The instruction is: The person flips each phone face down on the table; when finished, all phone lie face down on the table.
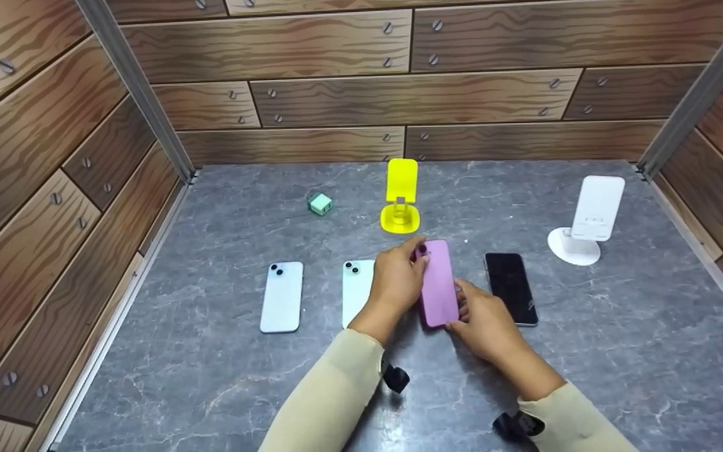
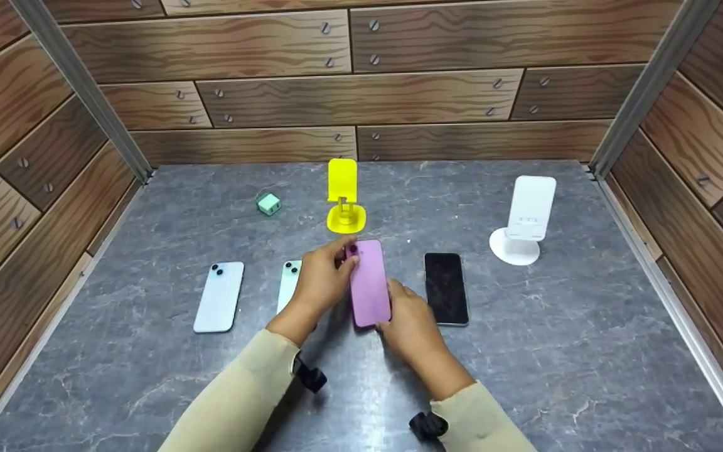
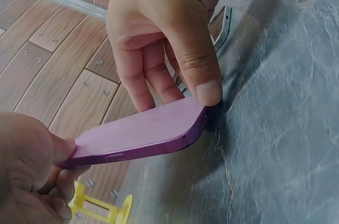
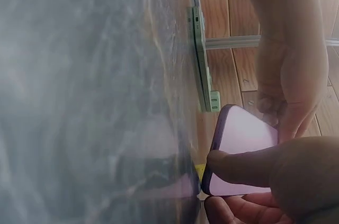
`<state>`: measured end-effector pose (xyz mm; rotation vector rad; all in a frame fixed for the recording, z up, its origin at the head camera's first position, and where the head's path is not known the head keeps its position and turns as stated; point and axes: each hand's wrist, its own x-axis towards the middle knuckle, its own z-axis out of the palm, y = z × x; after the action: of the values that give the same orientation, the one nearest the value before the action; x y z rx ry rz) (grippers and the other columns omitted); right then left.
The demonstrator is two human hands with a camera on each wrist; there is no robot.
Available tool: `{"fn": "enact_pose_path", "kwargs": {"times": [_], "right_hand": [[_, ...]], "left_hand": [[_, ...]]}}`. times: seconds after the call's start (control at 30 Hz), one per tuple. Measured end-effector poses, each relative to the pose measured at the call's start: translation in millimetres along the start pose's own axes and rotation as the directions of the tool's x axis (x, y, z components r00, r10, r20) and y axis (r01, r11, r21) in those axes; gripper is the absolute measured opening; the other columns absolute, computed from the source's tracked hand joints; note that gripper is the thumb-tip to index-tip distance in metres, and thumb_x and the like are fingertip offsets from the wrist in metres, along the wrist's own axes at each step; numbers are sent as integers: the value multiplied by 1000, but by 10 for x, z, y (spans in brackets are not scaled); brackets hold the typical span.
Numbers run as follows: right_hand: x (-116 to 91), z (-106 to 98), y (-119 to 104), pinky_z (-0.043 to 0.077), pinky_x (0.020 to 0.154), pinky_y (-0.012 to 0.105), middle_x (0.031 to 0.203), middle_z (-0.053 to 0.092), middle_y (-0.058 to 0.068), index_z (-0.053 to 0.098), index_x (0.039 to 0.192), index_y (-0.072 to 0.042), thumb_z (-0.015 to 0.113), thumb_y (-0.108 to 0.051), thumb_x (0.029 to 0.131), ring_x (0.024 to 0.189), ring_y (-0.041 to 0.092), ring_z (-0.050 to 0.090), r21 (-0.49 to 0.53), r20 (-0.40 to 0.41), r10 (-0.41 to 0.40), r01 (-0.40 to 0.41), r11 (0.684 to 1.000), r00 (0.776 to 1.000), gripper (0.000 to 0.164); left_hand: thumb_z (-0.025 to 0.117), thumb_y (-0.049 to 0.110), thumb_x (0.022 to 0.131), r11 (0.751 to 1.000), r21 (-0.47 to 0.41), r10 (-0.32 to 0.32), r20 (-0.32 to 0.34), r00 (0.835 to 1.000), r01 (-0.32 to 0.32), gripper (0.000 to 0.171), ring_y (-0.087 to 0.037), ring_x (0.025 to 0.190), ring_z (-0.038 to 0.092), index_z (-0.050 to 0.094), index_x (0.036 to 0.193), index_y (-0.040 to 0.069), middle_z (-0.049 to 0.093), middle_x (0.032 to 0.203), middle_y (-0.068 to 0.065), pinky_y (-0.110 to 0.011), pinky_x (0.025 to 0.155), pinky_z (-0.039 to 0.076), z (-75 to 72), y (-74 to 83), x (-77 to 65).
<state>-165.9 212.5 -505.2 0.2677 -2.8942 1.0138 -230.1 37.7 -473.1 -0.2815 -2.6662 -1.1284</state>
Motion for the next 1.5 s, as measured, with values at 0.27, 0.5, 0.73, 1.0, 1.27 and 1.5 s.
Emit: {"fn": "enact_pose_path", "kwargs": {"times": [0.27, 0.5, 0.73, 1.0, 1.27, 1.5], "right_hand": [[-93, -33, 24, 64, 81, 47, 110, 80, 21, 57, 150, 9, 90, 1, 81, 90, 29, 79, -43, -38, -28, 26, 999, 999, 76], [-156, -19, 20, 63, 87, 53, 108, 79, 27, 53, 151, 16, 89, -1, 81, 98, 37, 77, -78, -31, -15, 12, 997, 999, 81], [-143, 0, 37, 63, 89, 52, 111, 79, 25, 55, 150, 15, 89, -1, 81, 100, 36, 77, -77, -21, -13, 12, 997, 1000, 78], [-140, 9, 52, 62, 91, 55, 111, 79, 27, 58, 146, 16, 90, -2, 81, 101, 38, 78, -64, -22, -35, 33, 997, 999, 75], [-136, 25, 72, 61, 94, 55, 114, 79, 27, 59, 147, 14, 90, -2, 82, 106, 39, 77, -49, -23, -7, 5, 999, 1000, 73], [-136, 15, 89, 63, 91, 52, 112, 80, 23, 60, 147, 13, 89, -2, 82, 101, 33, 80, 1, -12, 10, -10, 1000, 1000, 73]], "left_hand": [[72, 14, 102, 998, 48, 31, 102, 994, -36, 61, -38, 124, 73, 54, 160, 3, 76, 135, -22, -47, 110, 56, 294, -229, 1], [71, 8, 99, 1000, -22, -8, 156, 988, 11, 75, -42, 137, 62, 38, 164, -9, 64, 151, -26, -49, 123, 45, 482, -231, -155], [78, 13, 98, 994, -16, -102, 195, 976, 108, 81, -41, 142, 56, 37, 164, -11, 59, 156, -26, -46, 124, 43, 451, -127, -265], [78, 18, 100, 994, 55, -105, 181, 978, 96, 78, -38, 136, 59, 41, 163, -9, 59, 159, -21, -42, 122, 45, 469, -119, -312], [78, 20, 100, 983, 181, -49, 162, 986, 19, 65, -36, 127, 61, 56, 154, -7, 62, 155, -22, -40, 115, 49, 477, -78, -359], [76, 20, 101, 971, 238, -45, 157, 987, 7, 60, -35, 124, 61, 59, 153, -5, 61, 154, -25, -40, 113, 50, 487, -58, -381]]}}
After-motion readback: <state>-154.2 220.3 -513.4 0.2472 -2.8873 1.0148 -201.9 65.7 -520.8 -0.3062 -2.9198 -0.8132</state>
